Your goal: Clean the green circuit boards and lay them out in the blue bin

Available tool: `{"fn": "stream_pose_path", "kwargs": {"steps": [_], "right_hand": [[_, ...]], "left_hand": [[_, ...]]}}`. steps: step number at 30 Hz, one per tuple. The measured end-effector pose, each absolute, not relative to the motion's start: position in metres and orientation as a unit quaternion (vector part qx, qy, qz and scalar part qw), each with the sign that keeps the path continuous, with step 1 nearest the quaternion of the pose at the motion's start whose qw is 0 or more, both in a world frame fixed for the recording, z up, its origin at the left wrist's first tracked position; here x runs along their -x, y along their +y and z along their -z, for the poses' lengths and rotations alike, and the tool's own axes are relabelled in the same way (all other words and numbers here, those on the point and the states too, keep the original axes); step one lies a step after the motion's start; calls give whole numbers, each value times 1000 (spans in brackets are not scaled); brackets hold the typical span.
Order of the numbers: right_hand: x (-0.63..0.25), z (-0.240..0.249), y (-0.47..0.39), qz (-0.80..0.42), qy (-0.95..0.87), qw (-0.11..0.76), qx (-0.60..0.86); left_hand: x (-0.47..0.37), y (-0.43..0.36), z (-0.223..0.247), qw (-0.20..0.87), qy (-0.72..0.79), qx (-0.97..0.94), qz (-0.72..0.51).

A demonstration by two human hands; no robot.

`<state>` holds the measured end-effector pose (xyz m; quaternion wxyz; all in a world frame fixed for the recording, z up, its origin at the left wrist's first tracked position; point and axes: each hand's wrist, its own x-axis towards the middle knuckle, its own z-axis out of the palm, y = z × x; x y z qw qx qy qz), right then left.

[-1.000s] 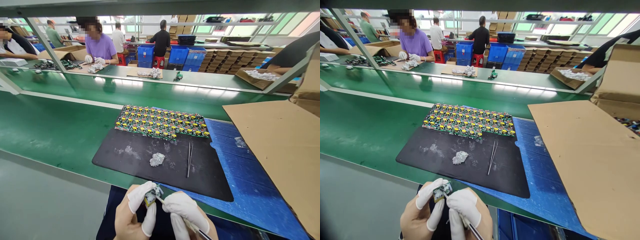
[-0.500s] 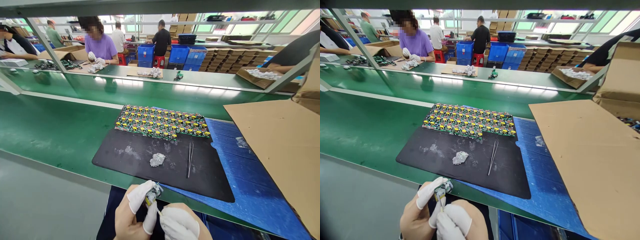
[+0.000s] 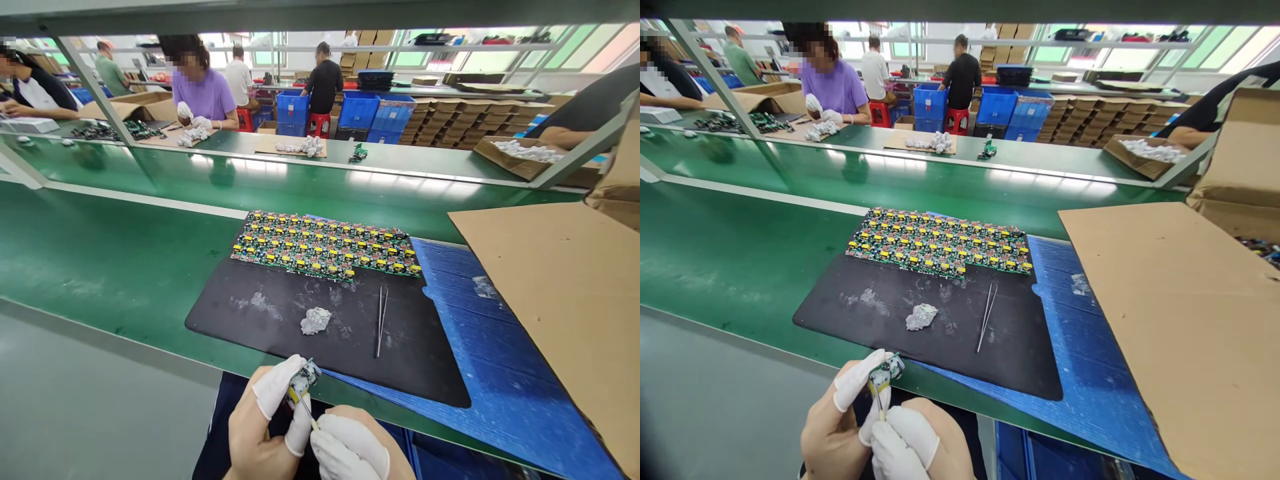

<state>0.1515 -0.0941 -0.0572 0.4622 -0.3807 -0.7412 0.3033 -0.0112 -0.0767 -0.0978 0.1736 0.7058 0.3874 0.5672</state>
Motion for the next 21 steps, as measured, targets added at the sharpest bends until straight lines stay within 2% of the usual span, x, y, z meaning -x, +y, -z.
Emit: {"fn": "stream_pose_path", "kwargs": {"steps": [12,17,21], "right_hand": [[-137,60,-92,-175,-732,539,379],[-134,83,-91,-104,-717,589,357],[-140,92,-97,-119,-695,585,401]], "left_hand": [[5,-69,86,84,407,-697,-584],[3,-68,85,72,414,-689,-591],[3,-69,90,97,404,-697,-585]]}}
